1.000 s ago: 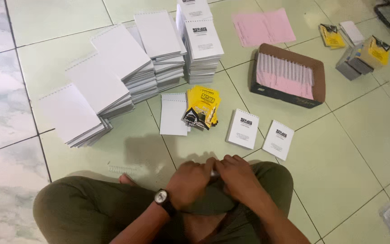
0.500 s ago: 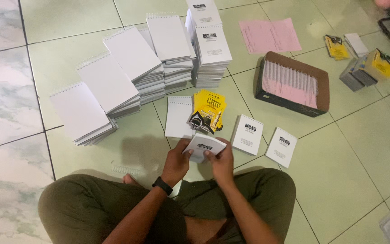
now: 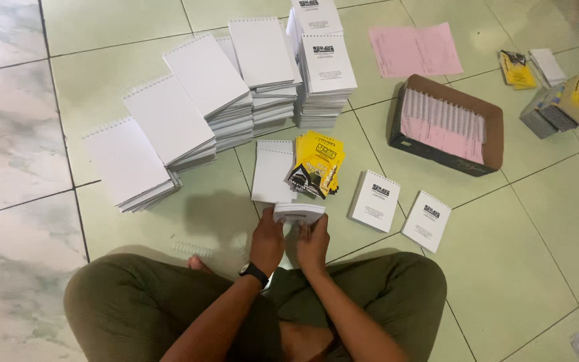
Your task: The person sits on the floor and assembles spiral-bound notebooks by inserting a metal coil into the holes of a stack of paper. They then place a yellow cover sheet on top of the assembled pages and add a white back cover, stacking the finished notebooks to the side.
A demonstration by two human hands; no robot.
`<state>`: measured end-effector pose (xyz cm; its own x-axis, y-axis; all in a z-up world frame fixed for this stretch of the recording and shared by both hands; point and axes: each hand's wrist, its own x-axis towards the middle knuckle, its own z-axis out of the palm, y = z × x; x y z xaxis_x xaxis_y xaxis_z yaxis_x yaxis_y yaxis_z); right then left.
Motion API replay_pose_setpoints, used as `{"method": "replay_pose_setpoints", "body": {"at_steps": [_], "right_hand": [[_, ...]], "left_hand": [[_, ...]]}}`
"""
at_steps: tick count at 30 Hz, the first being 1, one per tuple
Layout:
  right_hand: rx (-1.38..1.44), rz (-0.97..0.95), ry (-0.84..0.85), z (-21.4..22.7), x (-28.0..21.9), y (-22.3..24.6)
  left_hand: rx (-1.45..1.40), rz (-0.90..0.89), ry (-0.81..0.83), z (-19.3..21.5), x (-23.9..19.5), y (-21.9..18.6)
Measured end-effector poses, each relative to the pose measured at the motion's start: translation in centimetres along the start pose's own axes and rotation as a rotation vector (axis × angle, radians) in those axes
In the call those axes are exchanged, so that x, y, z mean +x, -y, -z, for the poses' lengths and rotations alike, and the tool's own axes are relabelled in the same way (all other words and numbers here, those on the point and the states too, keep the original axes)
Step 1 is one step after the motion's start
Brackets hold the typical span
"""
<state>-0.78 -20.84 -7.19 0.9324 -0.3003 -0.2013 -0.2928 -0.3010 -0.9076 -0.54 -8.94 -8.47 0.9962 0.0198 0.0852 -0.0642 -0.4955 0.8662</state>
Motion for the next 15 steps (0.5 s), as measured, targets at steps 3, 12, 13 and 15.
{"method": "replay_pose_setpoints", "body": {"at_steps": [3,12,13,15], "right_hand": [[0.043,0.089,-0.003,0.2,-0.5,0.5],[-0.147,0.040,0.120,-1.0,2.0,-6.3],[-0.159,0.031,0.102,-0.5,1.2,-3.8],[-0.171,0.018,0.083,-0.1,0.4,-2.3]], "left_hand": [[-0.070,0.106,-0.022,0.6,-0.3,-0.8],[0.160,-0.047,-0.108,-2.6,-0.8,3.3],[0.111,-0.045,-0.127,-2.4,-0.7,3.3],[0.063,-0.041,-0.142,-1.7,-0.6,3.1]]}}
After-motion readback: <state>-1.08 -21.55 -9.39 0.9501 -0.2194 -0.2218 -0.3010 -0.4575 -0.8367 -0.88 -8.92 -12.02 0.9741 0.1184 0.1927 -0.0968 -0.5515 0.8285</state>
